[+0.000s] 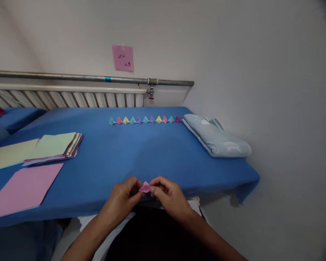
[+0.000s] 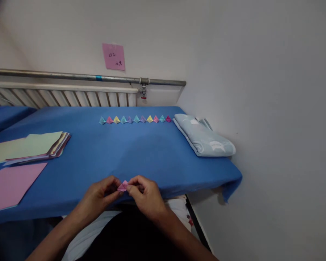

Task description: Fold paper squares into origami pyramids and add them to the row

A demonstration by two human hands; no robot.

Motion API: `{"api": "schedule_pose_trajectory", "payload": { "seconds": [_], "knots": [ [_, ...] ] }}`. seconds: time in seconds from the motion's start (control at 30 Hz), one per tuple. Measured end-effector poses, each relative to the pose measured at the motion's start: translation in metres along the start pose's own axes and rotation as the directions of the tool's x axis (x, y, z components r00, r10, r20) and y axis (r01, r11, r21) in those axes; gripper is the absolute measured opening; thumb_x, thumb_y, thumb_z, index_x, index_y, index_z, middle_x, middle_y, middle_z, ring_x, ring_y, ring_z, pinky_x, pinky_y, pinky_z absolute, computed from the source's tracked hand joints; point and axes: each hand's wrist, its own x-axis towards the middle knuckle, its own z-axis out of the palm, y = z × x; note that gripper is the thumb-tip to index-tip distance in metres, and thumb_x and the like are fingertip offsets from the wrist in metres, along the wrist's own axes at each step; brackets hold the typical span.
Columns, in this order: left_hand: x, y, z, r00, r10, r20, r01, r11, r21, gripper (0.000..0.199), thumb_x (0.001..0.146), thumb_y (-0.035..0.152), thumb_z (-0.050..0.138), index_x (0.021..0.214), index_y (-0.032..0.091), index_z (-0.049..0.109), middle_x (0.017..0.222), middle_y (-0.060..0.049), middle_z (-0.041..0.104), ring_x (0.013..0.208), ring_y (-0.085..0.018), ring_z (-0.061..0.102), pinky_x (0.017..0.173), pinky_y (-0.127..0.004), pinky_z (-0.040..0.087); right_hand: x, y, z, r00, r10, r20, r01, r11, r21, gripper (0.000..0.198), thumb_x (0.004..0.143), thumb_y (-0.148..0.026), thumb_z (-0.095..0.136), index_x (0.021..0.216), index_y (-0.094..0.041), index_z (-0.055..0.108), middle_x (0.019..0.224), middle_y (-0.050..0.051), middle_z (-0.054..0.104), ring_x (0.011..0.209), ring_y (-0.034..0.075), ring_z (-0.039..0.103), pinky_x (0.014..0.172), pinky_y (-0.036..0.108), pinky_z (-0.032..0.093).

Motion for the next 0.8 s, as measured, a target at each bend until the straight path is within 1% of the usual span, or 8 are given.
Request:
{"api": "schedule_pose_trajectory", "payload": {
  "seconds": [0.1, 0.17, 0.23, 0.33, 0.4, 0.57, 0.7, 0.8],
  "knots": [
    [-0.006, 0.010, 0.002, 0.999, -0.028, 0.045, 0.034, 0.990, -0.140, 0.018, 0.081, 0.035, 0.060, 0.094, 0.022, 0.061, 0.083, 0.000, 0.063, 0.070, -0.013, 0.057, 0.065, -0.025, 0.043, -0.005, 0.002, -0.003, 0.993, -0.101, -0.058, 0.097, 0.993, -0.072, 0.010, 0.080, -0.024, 0.058, 0.074, -0.019, 0.063, 0.066, -0.003, 0.058, 0.060, 0.010, 0.050, 0.058, 0.022, 0.039],
    [-0.009, 0.016, 0.001, 0.999, 0.001, 0.044, 0.008, 0.980, -0.199, 0.020, 0.081, 0.034, 0.061, 0.098, 0.024, 0.062, 0.097, -0.001, 0.064, 0.079, -0.014, 0.059, 0.071, -0.027, 0.046, -0.007, 0.003, -0.005, 0.980, -0.188, -0.065, 0.176, 0.973, -0.151, 0.009, 0.081, -0.021, 0.058, 0.074, -0.020, 0.063, 0.069, -0.002, 0.059, 0.063, 0.010, 0.051, 0.061, 0.023, 0.040],
    [-0.010, 0.019, 0.001, 0.999, 0.044, 0.002, -0.043, 0.982, -0.185, 0.016, 0.083, 0.035, 0.060, 0.095, 0.026, 0.064, 0.102, -0.001, 0.063, 0.085, -0.015, 0.060, 0.076, -0.028, 0.046, -0.009, 0.005, -0.007, 0.969, -0.243, -0.045, 0.229, 0.951, -0.206, 0.011, 0.083, -0.019, 0.056, 0.075, -0.020, 0.063, 0.071, -0.002, 0.060, 0.065, 0.011, 0.053, 0.063, 0.023, 0.041],
    [-0.009, 0.018, 0.000, 0.993, 0.101, -0.063, -0.105, 0.993, -0.053, 0.013, 0.085, 0.034, 0.057, 0.087, 0.026, 0.067, 0.092, 0.000, 0.064, 0.083, -0.015, 0.058, 0.076, -0.028, 0.044, -0.009, 0.005, -0.006, 0.958, -0.287, 0.003, 0.278, 0.925, -0.260, 0.014, 0.086, -0.017, 0.053, 0.077, -0.020, 0.063, 0.073, -0.001, 0.061, 0.067, 0.011, 0.055, 0.064, 0.023, 0.042],
    [-0.008, 0.016, 0.000, 0.990, 0.117, -0.076, -0.117, 0.993, 0.001, 0.015, 0.086, 0.033, 0.055, 0.082, 0.025, 0.067, 0.087, 0.000, 0.065, 0.082, -0.015, 0.058, 0.075, -0.028, 0.043, -0.008, 0.006, -0.005, 0.945, -0.325, 0.016, 0.316, 0.904, -0.288, 0.012, 0.085, -0.015, 0.054, 0.079, -0.020, 0.063, 0.075, 0.000, 0.060, 0.069, 0.012, 0.055, 0.065, 0.024, 0.043],
    [-0.009, 0.012, 0.000, 0.997, 0.052, -0.049, -0.052, 0.999, 0.003, 0.019, 0.086, 0.035, 0.052, 0.081, 0.023, 0.066, 0.080, 0.000, 0.064, 0.076, -0.015, 0.058, 0.072, -0.027, 0.044, -0.004, 0.008, -0.002, 0.899, -0.437, 0.035, 0.425, 0.849, -0.315, 0.012, 0.082, -0.013, 0.059, 0.088, -0.022, 0.065, 0.094, 0.003, 0.061, 0.089, 0.016, 0.058, 0.080, 0.029, 0.046],
    [-0.010, 0.010, 0.000, 0.999, 0.012, -0.039, -0.012, 1.000, 0.003, 0.022, 0.086, 0.037, 0.050, 0.080, 0.022, 0.065, 0.079, 0.000, 0.065, 0.077, -0.015, 0.059, 0.072, -0.027, 0.044, -0.001, 0.012, 0.000, 0.898, -0.432, 0.087, 0.434, 0.837, -0.333, 0.015, 0.083, -0.011, 0.057, 0.086, -0.023, 0.065, 0.093, 0.003, 0.061, 0.090, 0.016, 0.059, 0.082, 0.031, 0.047],
    [-0.008, 0.008, 0.000, 0.998, 0.001, -0.058, 0.000, 1.000, 0.011, 0.022, 0.085, 0.037, 0.051, 0.080, 0.022, 0.065, 0.079, 0.000, 0.065, 0.076, -0.015, 0.058, 0.071, -0.026, 0.044, 0.000, 0.013, 0.002, 0.902, -0.426, 0.071, 0.426, 0.848, -0.315, 0.016, 0.082, -0.010, 0.056, 0.085, -0.023, 0.064, 0.092, 0.003, 0.061, 0.088, 0.016, 0.059, 0.081, 0.031, 0.048]
  ]
}}
